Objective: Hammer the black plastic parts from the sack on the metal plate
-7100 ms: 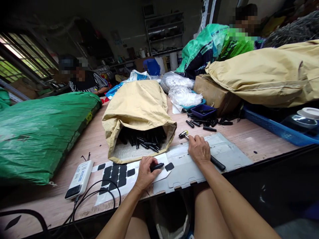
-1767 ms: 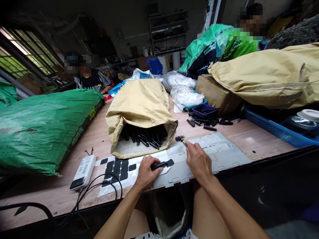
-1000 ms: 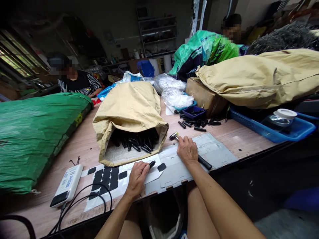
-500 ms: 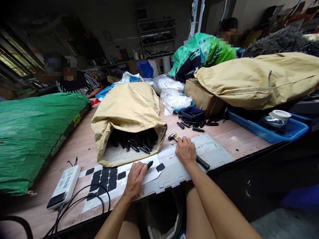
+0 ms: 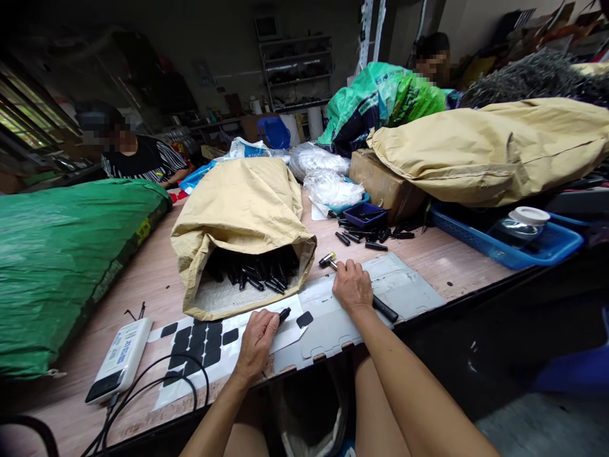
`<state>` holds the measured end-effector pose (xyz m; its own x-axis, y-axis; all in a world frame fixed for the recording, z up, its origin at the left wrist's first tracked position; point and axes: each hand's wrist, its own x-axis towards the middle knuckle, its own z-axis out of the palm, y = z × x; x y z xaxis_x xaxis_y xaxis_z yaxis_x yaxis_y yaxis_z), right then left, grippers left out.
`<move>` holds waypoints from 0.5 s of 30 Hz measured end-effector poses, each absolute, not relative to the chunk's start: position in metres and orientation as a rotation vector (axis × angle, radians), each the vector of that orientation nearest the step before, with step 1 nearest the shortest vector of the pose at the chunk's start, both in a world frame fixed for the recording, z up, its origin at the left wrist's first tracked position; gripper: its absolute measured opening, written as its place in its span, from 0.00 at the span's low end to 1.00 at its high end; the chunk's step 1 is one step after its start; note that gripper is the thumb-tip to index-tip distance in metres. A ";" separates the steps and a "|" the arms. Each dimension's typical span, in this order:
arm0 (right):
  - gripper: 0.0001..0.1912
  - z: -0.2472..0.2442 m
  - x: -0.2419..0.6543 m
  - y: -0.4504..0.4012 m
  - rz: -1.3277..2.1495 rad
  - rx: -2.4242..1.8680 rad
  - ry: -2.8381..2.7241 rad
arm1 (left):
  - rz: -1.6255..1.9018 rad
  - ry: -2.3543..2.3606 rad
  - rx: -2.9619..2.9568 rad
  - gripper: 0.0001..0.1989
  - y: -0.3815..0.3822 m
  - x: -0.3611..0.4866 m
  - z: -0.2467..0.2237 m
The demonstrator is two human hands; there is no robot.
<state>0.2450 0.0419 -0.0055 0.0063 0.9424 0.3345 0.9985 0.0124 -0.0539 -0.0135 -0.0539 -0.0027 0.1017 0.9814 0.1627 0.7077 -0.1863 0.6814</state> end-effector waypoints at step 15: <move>0.13 -0.010 0.246 0.041 -0.327 -2.014 -2.023 | 0.839 1.666 1.937 0.21 -0.053 -0.013 -0.004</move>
